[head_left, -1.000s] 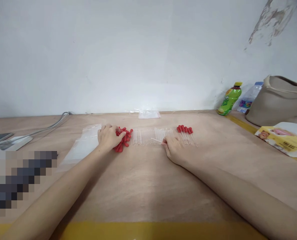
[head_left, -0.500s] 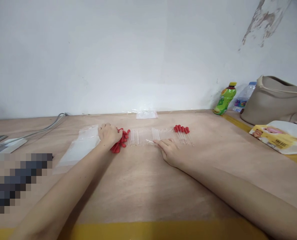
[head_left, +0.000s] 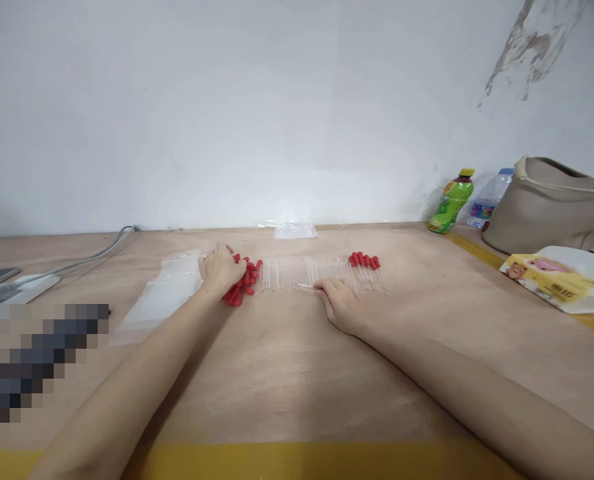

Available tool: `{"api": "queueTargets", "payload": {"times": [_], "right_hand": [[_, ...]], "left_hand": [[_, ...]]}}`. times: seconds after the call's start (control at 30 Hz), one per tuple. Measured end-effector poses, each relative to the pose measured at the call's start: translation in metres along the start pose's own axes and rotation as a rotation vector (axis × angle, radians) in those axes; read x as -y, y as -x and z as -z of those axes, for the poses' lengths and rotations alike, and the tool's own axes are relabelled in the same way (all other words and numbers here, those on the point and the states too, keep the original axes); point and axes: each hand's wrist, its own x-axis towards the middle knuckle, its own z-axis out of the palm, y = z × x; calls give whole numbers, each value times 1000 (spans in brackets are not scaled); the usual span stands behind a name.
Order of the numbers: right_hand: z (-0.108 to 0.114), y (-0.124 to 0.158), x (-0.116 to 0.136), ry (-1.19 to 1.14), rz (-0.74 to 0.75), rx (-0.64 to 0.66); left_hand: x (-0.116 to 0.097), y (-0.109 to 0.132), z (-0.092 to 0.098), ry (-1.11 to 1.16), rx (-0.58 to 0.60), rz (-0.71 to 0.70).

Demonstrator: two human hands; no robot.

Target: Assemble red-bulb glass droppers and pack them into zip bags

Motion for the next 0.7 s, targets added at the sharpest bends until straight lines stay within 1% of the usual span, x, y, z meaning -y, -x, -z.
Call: {"api": "queueTargets", "payload": {"times": [0.07, 0.13, 0.17, 0.23, 0.27, 0.33, 0.4, 0.53, 0.7], "right_hand": [[0, 0, 0, -12, 2, -18], [-1, 0, -1, -15, 14, -36], [-1, 0, -2, -14, 23, -39], [-1, 0, -2, -11, 38, -32], [0, 0, -2, -12, 41, -26], [2, 0, -1, -17, 34, -23], [5, 0, 1, -10, 20, -16], [13, 0, 8, 40, -6, 10], [15, 2, 9, 28, 63, 19]], "left_hand": [[-1, 9, 4, 107, -32, -66], [-4, 25, 6, 235, -27, -218], [-6, 34, 7, 283, 1, -322], [-9, 55, 6, 336, 93, -533], [-11, 64, 4, 346, 162, -622], [-14, 80, -1, 345, 230, -718], [-16, 89, -8, 348, 261, -738], [-17, 93, -19, 433, 247, -677], [-16, 92, -20, 564, 208, -643]]}}
